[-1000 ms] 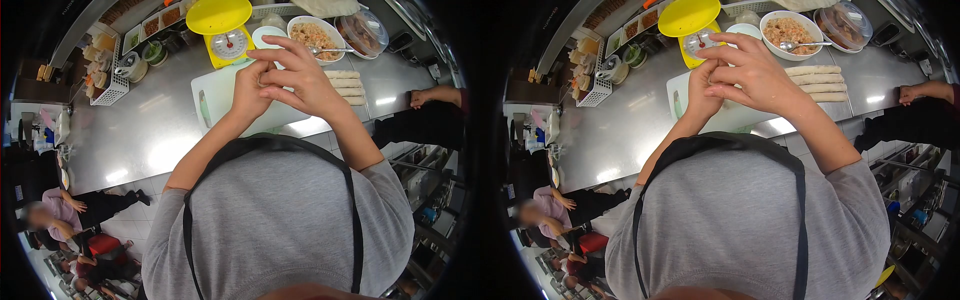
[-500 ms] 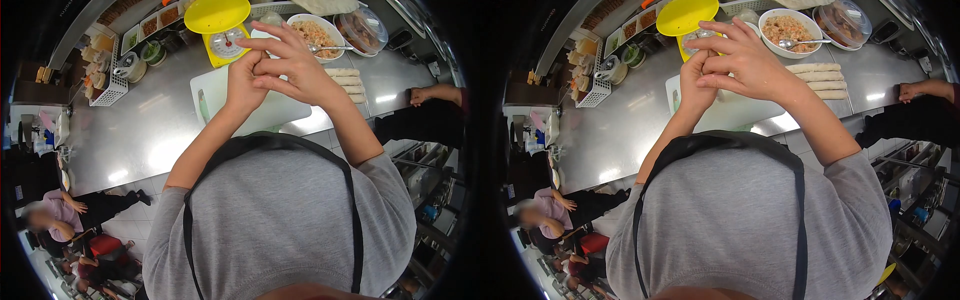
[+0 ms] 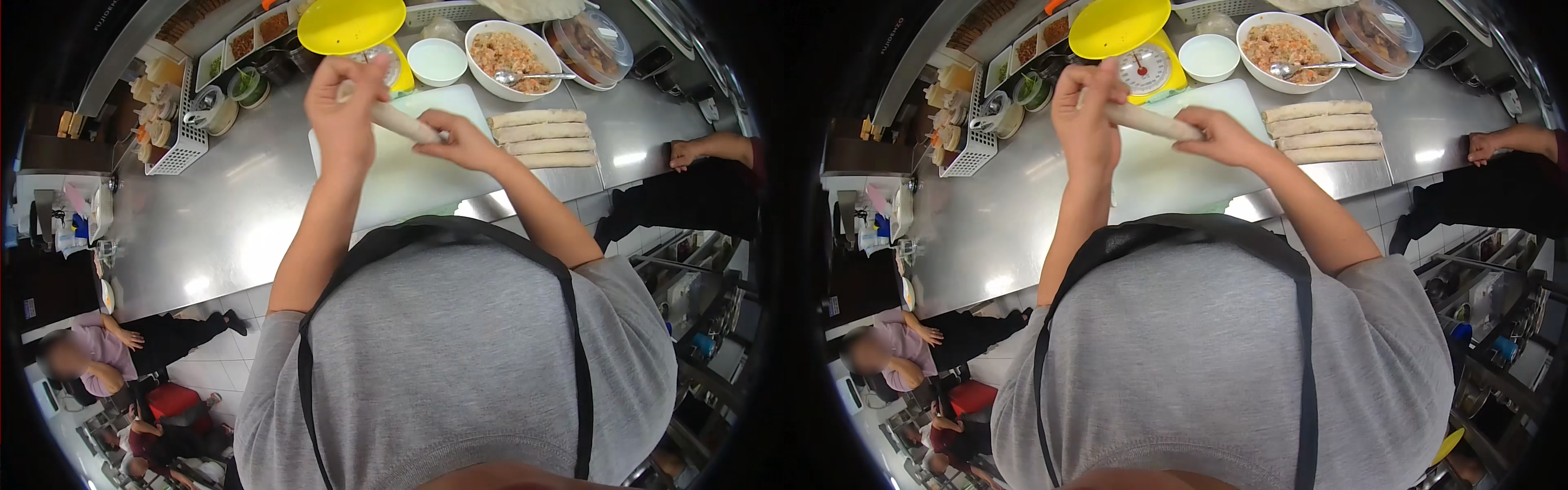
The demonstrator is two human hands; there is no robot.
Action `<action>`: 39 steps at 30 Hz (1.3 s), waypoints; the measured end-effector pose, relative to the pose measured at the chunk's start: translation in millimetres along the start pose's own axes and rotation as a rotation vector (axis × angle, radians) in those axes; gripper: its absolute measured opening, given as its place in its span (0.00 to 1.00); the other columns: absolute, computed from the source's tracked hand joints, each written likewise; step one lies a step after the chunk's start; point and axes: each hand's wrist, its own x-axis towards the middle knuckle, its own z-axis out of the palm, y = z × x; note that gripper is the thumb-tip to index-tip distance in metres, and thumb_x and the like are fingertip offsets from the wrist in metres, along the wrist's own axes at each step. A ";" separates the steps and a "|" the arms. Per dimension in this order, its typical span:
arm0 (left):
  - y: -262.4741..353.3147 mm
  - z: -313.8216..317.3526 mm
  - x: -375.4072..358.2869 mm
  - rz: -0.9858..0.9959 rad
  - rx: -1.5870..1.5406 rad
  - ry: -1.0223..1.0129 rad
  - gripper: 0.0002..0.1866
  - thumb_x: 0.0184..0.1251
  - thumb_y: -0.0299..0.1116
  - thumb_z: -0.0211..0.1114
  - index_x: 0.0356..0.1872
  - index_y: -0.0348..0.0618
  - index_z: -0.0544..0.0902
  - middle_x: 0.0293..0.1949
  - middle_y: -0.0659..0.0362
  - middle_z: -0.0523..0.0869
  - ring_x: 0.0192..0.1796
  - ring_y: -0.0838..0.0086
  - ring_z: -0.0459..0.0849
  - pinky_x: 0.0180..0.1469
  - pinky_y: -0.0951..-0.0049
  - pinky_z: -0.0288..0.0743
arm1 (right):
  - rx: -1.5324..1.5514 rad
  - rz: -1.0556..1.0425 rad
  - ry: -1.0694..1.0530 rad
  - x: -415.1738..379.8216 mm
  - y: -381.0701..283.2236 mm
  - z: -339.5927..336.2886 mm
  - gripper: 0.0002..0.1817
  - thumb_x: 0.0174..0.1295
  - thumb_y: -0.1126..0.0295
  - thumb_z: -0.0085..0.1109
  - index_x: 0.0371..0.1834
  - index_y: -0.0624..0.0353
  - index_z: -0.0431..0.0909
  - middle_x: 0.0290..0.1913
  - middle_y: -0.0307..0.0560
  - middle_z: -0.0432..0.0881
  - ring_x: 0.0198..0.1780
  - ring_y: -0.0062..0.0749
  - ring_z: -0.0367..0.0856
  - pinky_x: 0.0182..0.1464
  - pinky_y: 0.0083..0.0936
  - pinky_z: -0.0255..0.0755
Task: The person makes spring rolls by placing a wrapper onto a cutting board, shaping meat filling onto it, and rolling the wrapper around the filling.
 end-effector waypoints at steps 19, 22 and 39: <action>-115.4 -80.9 -87.7 0.114 1.579 -0.598 0.37 0.66 0.56 0.53 0.71 0.50 0.57 0.73 0.56 0.55 0.75 0.59 0.49 0.67 0.33 0.33 | -0.858 -0.008 0.243 -10.5 54.4 45.8 0.37 0.65 0.44 0.44 0.72 0.53 0.53 0.74 0.46 0.54 0.75 0.40 0.47 0.72 0.57 0.37; -122.4 -86.1 -58.2 0.192 1.604 -0.591 0.35 0.65 0.54 0.55 0.70 0.53 0.60 0.70 0.56 0.61 0.72 0.61 0.56 0.68 0.36 0.38 | -0.907 0.003 0.219 15.5 61.8 32.6 0.35 0.64 0.44 0.46 0.71 0.52 0.58 0.73 0.45 0.56 0.75 0.39 0.48 0.72 0.58 0.36; -70.3 -91.4 -121.4 0.123 1.553 -0.724 0.37 0.57 0.50 0.64 0.67 0.49 0.65 0.65 0.57 0.68 0.68 0.63 0.64 0.67 0.43 0.51 | -0.831 -0.058 0.198 -57.1 32.4 53.5 0.33 0.56 0.57 0.60 0.65 0.52 0.63 0.66 0.42 0.65 0.69 0.38 0.60 0.68 0.57 0.48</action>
